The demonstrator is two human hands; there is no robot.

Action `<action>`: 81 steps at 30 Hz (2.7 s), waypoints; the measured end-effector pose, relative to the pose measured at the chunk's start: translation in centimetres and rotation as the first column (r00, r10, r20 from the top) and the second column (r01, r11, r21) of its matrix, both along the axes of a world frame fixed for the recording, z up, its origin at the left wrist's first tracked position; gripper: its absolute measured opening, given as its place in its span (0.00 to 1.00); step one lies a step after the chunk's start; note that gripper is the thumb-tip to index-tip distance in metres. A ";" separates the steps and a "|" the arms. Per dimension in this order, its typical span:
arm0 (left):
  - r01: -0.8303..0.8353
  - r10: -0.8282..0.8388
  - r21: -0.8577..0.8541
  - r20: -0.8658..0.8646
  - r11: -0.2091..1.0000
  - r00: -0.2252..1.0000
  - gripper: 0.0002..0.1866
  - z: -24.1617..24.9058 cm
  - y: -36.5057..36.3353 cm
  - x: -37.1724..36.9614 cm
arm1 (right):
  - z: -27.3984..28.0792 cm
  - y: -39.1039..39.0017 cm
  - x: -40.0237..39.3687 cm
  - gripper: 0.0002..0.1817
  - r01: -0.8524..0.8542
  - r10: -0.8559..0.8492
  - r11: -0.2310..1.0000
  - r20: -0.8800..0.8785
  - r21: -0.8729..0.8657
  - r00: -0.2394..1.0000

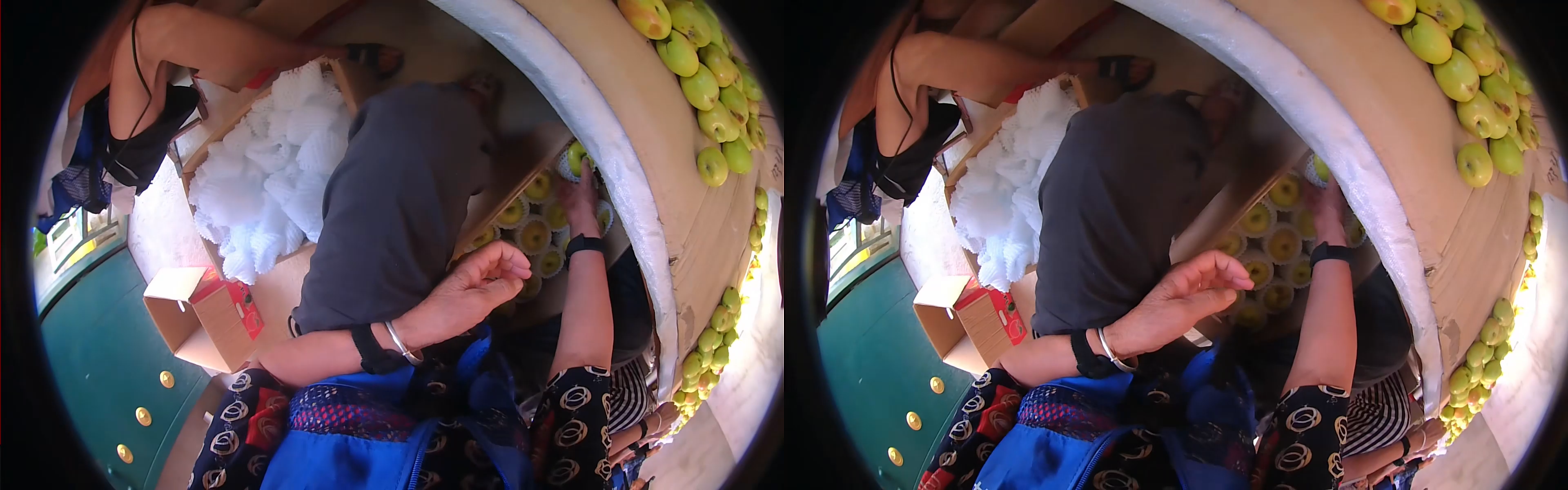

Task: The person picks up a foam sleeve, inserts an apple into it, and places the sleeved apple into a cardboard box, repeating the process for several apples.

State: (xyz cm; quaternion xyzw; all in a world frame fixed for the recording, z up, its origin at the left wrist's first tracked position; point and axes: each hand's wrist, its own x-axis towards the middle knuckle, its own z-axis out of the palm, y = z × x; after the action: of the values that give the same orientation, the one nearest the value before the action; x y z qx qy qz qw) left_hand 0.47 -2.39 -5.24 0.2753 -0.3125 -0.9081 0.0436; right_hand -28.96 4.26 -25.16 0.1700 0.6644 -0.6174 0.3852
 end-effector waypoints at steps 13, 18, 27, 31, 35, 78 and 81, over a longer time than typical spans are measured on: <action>0.014 -0.014 -0.034 -0.005 0.999 1.000 0.09 -0.7 0.6 -0.1 | 2.4 1.8 -0.5 0.46 -0.186 0.187 0.979 -0.002 0.089 0.982; -0.003 0.002 -0.023 -0.048 1.000 0.999 0.09 -0.6 0.7 0.1 | 3.9 1.8 0.0 0.45 -0.186 0.187 0.978 0.003 0.095 0.982; 0.023 -0.028 -0.051 -0.089 0.998 0.996 0.08 -1.0 1.1 0.3 | -1.5 0.7 -0.9 0.31 0.107 -0.100 0.990 0.078 -0.090 0.992; 0.031 -0.032 -0.023 -0.052 0.999 0.998 0.08 -1.0 0.8 0.2 | -0.7 -0.1 -1.6 0.27 0.064 -0.062 0.998 0.060 -0.026 0.996; 0.044 -0.046 -0.047 -0.037 0.998 0.998 0.07 -1.2 0.8 0.1 | -0.2 -0.6 -0.9 0.26 0.052 -0.053 0.998 -0.003 -0.030 0.999; -0.379 0.707 -0.692 0.269 0.614 0.654 0.04 2.0 -7.6 17.0 | 3.5 -10.7 10.1 0.33 -0.684 0.605 0.729 -0.434 -0.035 0.667; -0.408 0.713 -0.637 0.337 0.654 0.615 0.04 1.8 -7.7 16.6 | 0.8 -11.5 10.5 0.33 -0.718 0.665 0.694 -0.333 -0.054 0.668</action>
State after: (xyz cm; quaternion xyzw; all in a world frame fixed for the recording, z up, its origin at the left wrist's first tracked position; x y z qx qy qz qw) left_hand 17.08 -10.04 -3.42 0.5943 -0.4273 -0.6052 0.3128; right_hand -18.44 -7.22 -24.34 -0.2229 0.6688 -0.4994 0.5036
